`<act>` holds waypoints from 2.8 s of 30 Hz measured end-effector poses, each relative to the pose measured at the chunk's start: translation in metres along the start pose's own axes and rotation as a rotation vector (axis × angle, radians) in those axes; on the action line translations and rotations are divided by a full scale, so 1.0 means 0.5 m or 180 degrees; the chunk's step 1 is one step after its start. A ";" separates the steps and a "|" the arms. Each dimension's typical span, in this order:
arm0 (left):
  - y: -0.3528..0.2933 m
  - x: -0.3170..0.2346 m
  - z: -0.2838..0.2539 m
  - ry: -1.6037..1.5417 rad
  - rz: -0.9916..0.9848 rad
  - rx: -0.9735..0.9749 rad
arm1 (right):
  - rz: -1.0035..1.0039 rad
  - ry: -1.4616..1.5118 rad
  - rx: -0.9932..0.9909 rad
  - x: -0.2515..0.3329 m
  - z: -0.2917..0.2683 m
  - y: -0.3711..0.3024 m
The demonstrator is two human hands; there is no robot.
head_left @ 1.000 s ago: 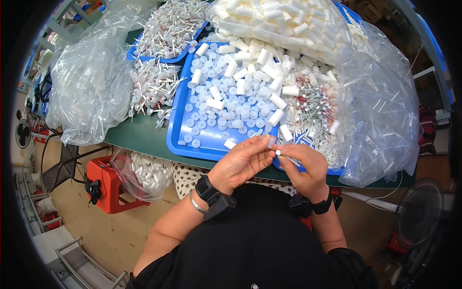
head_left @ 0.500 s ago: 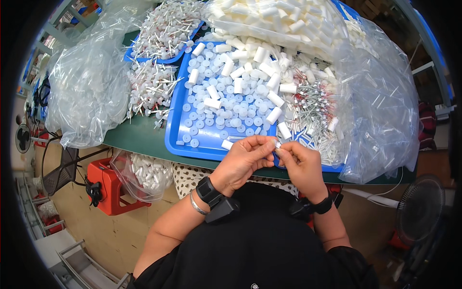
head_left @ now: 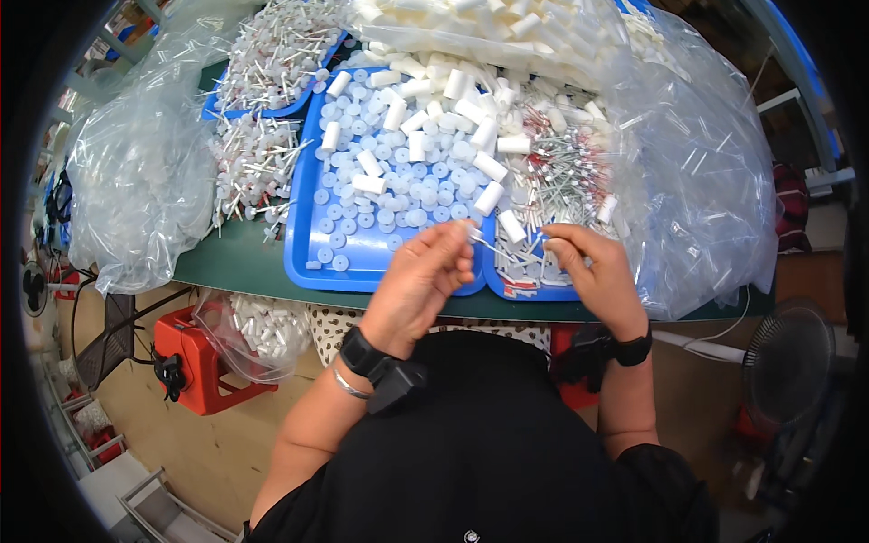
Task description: The person repeatedly picks up small white cylindrical plastic pieces and thin metal rods from blue trays. They insert the metal rods into the plastic cylinders one by one and place the assembled units into a clear plastic bag on the table.
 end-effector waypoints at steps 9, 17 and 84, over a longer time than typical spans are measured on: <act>-0.007 -0.012 -0.009 -0.0061 -0.0070 -0.0104 | -0.0720 -0.1651 0.0199 -0.024 0.031 -0.019; -0.001 -0.004 -0.020 -0.0013 -0.0081 -0.0125 | -0.0501 -0.1863 0.0260 -0.043 0.062 -0.019; -0.013 -0.020 0.008 0.0778 0.0117 0.0081 | -0.1088 -0.0790 -0.0001 0.100 0.141 -0.027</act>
Point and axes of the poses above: each hand's wrist, its own y-axis towards the middle knuckle, its own z-axis out of the palm, x = y × z, the point moved 9 cm from there along y, towards the middle knuckle, and after that the axes turned 6 degrees about -x, right-handed, at the moved point
